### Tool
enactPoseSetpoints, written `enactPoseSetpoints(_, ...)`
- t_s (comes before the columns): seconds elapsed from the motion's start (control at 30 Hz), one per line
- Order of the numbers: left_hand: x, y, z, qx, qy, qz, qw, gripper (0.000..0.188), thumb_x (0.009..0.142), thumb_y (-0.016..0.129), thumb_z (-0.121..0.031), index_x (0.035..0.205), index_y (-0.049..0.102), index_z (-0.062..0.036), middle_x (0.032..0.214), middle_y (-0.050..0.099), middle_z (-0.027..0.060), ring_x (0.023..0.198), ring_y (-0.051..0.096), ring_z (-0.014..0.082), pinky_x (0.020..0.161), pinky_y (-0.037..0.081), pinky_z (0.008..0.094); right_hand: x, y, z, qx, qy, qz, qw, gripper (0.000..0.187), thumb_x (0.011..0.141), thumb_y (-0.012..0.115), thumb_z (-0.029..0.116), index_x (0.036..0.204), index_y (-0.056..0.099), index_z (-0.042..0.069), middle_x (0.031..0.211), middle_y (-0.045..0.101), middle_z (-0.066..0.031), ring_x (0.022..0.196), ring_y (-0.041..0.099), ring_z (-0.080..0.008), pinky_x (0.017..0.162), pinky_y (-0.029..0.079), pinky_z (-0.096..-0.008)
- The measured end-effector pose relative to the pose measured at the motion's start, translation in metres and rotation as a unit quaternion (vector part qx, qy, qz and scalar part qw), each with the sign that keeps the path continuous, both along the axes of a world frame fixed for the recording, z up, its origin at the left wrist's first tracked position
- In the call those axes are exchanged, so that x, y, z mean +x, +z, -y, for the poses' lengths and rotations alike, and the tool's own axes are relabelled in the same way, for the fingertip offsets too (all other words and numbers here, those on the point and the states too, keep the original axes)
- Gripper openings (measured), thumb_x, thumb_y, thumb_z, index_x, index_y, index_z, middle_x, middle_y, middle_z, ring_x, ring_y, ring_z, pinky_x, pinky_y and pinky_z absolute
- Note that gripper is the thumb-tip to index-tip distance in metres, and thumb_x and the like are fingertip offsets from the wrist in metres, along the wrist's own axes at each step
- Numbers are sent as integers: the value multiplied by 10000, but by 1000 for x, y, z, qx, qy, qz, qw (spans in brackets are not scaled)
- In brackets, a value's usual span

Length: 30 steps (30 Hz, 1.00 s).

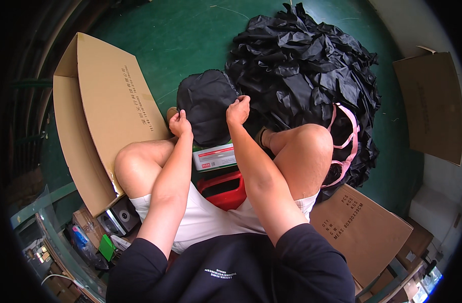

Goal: Inspecting and checking black fabric covers from a large pile.

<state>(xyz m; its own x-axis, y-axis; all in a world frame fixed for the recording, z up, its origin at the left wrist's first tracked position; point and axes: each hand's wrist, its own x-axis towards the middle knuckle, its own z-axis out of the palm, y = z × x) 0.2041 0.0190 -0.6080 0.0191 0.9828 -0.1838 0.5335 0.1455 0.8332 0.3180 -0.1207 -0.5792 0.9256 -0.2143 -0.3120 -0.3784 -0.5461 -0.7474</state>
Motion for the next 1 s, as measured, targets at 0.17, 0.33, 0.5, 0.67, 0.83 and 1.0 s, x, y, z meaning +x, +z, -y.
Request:
enactPoseSetpoints(0.17,-15,-19,-9,-83,70,-52,993,469,833,761,-337,1017,656,82,1039,690,213,970,658,302,888,502,369,-1,2,-1,4,34,-27,999,226,894,602,125,1100,555,47,1083,627,-169,1050,594,-349,907,465,-403)
enactPoseSetpoints(0.33,-5,-8,-8,-148,39,38,988,456,844,755,-320,1053,678,78,1096,681,213,1030,642,278,925,473,353,4,6,4,-24,-6,-144,989,542,817,730,339,1233,567,32,1247,561,-165,1217,500,-335,1025,405,-431)
enactPoseSetpoints(0.5,-3,11,-13,-168,3,68,983,385,847,750,-253,1016,677,85,1070,686,203,1049,637,258,923,471,364,7,31,4,-32,47,-182,982,619,737,802,376,1212,605,32,1305,543,-150,1254,478,-327,1038,401,-448)
enactPoseSetpoints(0.67,27,21,-25,45,-6,-125,991,488,847,737,-189,1183,556,116,1177,631,217,1062,613,255,934,453,329,20,19,-19,-4,97,-128,987,486,755,764,245,1166,636,19,1203,625,-180,1156,579,-347,997,454,-413)
enactPoseSetpoints(0.83,83,62,-36,-76,-38,171,982,310,897,669,-126,1093,580,97,1090,648,165,1000,605,234,899,461,345,52,15,-43,116,19,-62,991,221,784,683,116,936,554,21,981,646,-209,992,614,-392,871,475,-413)
enactPoseSetpoints(1.0,145,141,-62,-14,-133,289,948,239,898,695,-167,1011,598,21,989,649,102,840,607,192,807,485,327,130,63,-48,382,27,20,923,271,730,700,20,738,436,84,679,466,-12,665,437,-133,608,398,-308)
